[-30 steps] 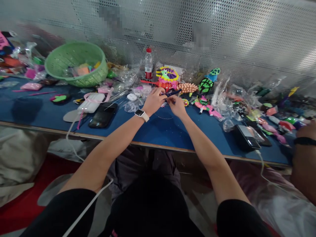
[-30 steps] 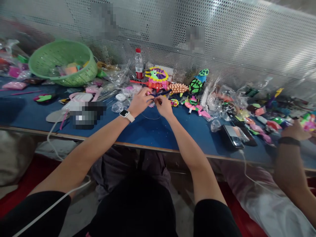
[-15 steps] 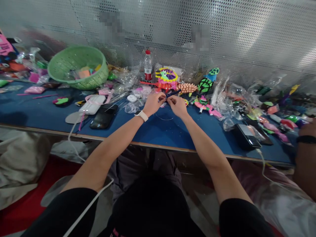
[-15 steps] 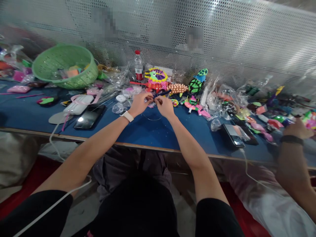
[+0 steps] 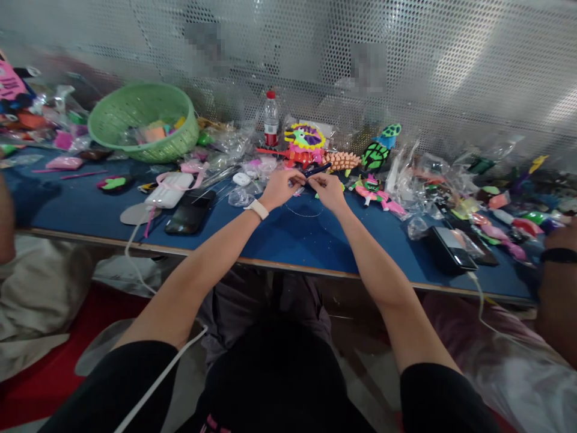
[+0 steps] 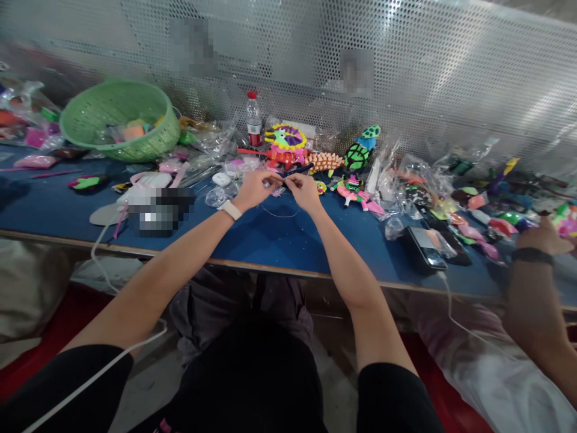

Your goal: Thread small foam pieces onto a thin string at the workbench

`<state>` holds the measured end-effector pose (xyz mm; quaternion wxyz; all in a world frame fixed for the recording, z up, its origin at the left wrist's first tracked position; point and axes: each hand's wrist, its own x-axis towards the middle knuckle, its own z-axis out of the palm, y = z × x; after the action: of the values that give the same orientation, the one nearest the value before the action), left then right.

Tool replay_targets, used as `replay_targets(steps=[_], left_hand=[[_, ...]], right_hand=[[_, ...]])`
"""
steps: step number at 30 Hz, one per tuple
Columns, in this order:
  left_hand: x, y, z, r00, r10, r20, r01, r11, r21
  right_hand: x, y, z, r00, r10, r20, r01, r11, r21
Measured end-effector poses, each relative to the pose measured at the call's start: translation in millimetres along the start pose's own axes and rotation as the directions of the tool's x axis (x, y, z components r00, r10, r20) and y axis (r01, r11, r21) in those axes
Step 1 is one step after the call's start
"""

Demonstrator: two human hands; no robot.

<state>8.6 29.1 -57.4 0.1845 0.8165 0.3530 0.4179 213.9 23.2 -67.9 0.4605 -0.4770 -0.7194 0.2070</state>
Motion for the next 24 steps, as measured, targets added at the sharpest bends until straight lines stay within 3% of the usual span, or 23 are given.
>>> replay_targets(steps=[5,11,17,24], left_hand=[[0,-1,-3.3,0.992,0.108,0.060,-0.122,0.924,0.361],[1,-10,-4.5,0.977,0.173,0.124,-0.212,0.844,0.492],[-2,-4,-3.2,0.979,0.184,0.090,-0.205,0.881,0.426],[-1,1,1.9,0.996,0.064,-0.058,-0.058,0.994,0.091]], right_hand=[[4,11,3,0.996,0.068,0.056,-0.076,0.985,0.152],[2,7,0,0.994,0.093,0.050,-0.100,0.980,0.171],[-1,1,-4,1.000,0.001,-0.005,-0.001,1.000,0.029],[-8,-12,-6,0.996,-0.077,-0.036,0.070,0.986,-0.154]])
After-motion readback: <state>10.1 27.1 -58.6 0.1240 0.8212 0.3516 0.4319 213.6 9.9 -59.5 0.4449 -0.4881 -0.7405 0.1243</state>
